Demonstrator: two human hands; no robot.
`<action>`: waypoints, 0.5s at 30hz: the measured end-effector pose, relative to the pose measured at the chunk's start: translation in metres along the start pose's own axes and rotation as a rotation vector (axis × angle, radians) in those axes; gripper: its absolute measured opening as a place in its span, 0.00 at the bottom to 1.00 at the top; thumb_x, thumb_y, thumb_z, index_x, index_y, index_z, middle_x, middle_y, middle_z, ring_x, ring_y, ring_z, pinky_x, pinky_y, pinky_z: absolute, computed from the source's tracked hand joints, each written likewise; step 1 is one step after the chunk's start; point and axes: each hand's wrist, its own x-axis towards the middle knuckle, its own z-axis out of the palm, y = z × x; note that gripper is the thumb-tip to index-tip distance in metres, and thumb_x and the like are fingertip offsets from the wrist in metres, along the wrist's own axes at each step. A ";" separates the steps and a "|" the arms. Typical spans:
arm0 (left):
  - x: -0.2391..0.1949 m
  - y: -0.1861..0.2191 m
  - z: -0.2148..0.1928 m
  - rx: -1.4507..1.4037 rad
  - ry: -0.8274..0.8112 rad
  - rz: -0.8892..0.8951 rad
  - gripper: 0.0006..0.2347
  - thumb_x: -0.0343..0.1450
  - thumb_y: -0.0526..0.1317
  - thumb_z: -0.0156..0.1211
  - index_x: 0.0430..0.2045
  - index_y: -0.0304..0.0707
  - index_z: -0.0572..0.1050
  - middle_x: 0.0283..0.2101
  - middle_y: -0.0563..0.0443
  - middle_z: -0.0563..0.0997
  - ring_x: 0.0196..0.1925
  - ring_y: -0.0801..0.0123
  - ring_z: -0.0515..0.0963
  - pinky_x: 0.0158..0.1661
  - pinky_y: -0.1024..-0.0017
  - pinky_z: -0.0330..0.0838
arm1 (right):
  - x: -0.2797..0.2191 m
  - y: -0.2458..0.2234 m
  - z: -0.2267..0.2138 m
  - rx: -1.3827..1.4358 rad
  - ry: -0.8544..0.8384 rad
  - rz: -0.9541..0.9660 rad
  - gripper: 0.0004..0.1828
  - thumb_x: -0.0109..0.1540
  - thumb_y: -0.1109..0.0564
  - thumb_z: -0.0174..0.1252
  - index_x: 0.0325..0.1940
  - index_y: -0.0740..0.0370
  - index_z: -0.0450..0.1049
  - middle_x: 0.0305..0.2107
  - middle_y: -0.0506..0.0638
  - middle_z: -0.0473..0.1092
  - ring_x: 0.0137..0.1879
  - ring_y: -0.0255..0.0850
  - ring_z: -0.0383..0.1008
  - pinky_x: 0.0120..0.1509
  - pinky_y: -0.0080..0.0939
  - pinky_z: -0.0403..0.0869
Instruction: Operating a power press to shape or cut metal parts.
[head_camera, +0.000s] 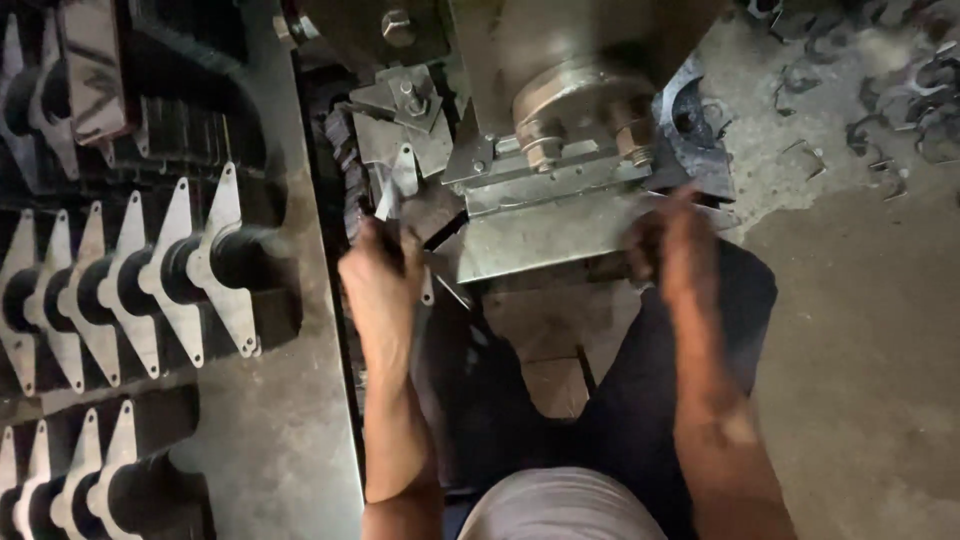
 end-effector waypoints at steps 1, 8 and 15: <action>-0.009 0.007 0.005 -0.280 -0.102 -0.133 0.09 0.73 0.37 0.66 0.28 0.30 0.74 0.23 0.47 0.76 0.25 0.62 0.74 0.25 0.65 0.65 | -0.015 -0.003 0.018 -0.243 -0.143 0.033 0.36 0.71 0.31 0.38 0.38 0.65 0.75 0.19 0.48 0.72 0.20 0.37 0.70 0.23 0.39 0.69; -0.049 0.035 0.092 -1.154 -0.239 -0.607 0.10 0.73 0.38 0.63 0.23 0.36 0.72 0.18 0.61 0.70 0.17 0.82 0.64 0.18 0.76 0.54 | -0.083 0.027 0.079 0.102 -0.441 0.398 0.22 0.67 0.41 0.51 0.41 0.65 0.74 0.12 0.46 0.62 0.13 0.34 0.59 0.15 0.37 0.58; -0.035 0.025 0.110 -1.237 -0.202 -0.514 0.10 0.76 0.41 0.61 0.26 0.35 0.73 0.19 0.61 0.72 0.19 0.85 0.64 0.20 0.80 0.55 | -0.029 0.038 0.090 0.101 -0.401 0.241 0.19 0.70 0.45 0.54 0.38 0.65 0.69 0.14 0.42 0.56 0.15 0.28 0.51 0.15 0.32 0.51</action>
